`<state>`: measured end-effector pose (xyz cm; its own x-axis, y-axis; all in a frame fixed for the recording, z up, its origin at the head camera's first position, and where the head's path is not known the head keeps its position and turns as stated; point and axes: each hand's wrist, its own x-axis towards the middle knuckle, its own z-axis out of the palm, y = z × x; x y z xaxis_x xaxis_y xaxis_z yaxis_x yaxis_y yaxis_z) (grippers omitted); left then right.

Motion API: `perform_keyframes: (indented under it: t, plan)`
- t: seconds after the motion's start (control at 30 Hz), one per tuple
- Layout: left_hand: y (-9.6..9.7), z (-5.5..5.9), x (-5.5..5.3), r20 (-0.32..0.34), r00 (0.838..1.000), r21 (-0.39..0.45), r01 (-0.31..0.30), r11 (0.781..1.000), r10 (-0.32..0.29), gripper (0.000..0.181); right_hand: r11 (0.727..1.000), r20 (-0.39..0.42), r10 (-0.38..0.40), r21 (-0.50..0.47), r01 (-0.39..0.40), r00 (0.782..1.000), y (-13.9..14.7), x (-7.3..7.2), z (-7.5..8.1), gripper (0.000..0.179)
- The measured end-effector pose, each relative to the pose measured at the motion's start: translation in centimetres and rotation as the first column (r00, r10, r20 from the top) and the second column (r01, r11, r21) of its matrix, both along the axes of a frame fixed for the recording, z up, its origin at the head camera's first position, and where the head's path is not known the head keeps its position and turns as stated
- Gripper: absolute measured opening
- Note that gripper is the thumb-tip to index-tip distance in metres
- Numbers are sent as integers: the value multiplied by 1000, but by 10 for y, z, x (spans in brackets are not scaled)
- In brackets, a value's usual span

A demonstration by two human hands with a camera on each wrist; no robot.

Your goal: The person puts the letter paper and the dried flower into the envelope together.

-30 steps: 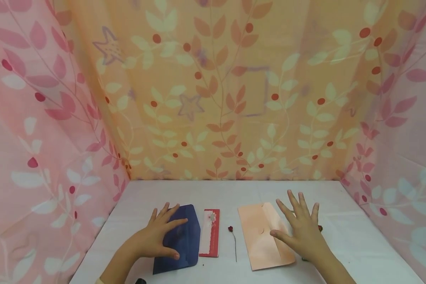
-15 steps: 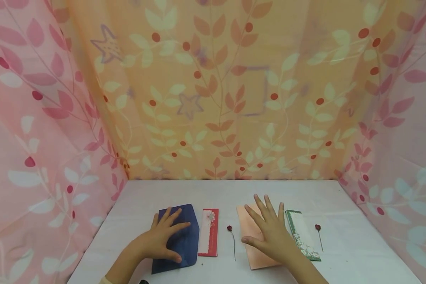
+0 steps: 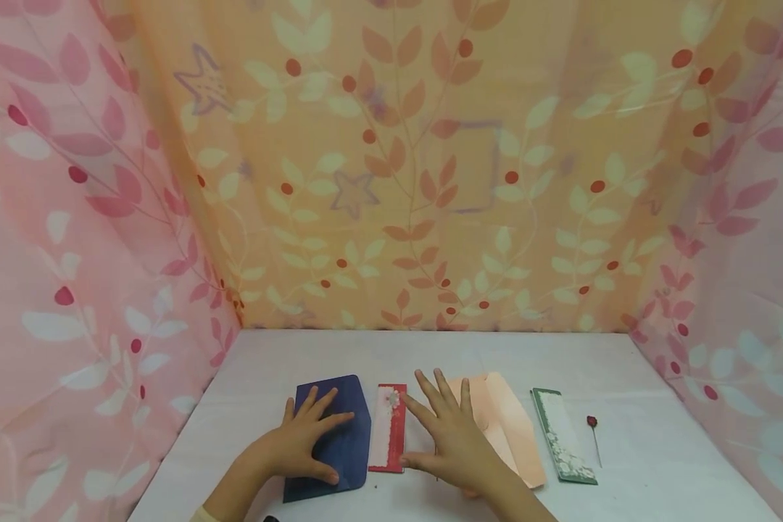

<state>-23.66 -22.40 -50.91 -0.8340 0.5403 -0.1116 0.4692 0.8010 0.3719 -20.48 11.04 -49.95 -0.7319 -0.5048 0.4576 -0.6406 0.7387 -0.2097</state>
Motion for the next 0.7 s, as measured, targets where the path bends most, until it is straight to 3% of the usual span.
perform_keyframes:
  t: [0.2, 0.33, 0.5, 0.7]
  plan:
    - [2, -8, -1, 1, 1000, -21, -13, 1000, 13, 98, 998, 95, 3, 56, -8, 995, -25, -2, -2, 94]
    - [2, -9, -1, 9, 1000, -25, -14, 1000, 14, 97, 997, 155, 48, 44, -56, 987, -40, -5, -4, 90]
    - [2, -8, 0, 16, 1000, -17, -8, 1000, 8, 97, 994, 169, 98, 22, -103, 981, -52, -7, -9, 86]
    - [1, -7, 0, 22, 1000, -17, -3, 1000, 3, 97, 994, 168, 109, -15, -108, 980, -58, -6, -20, 79]
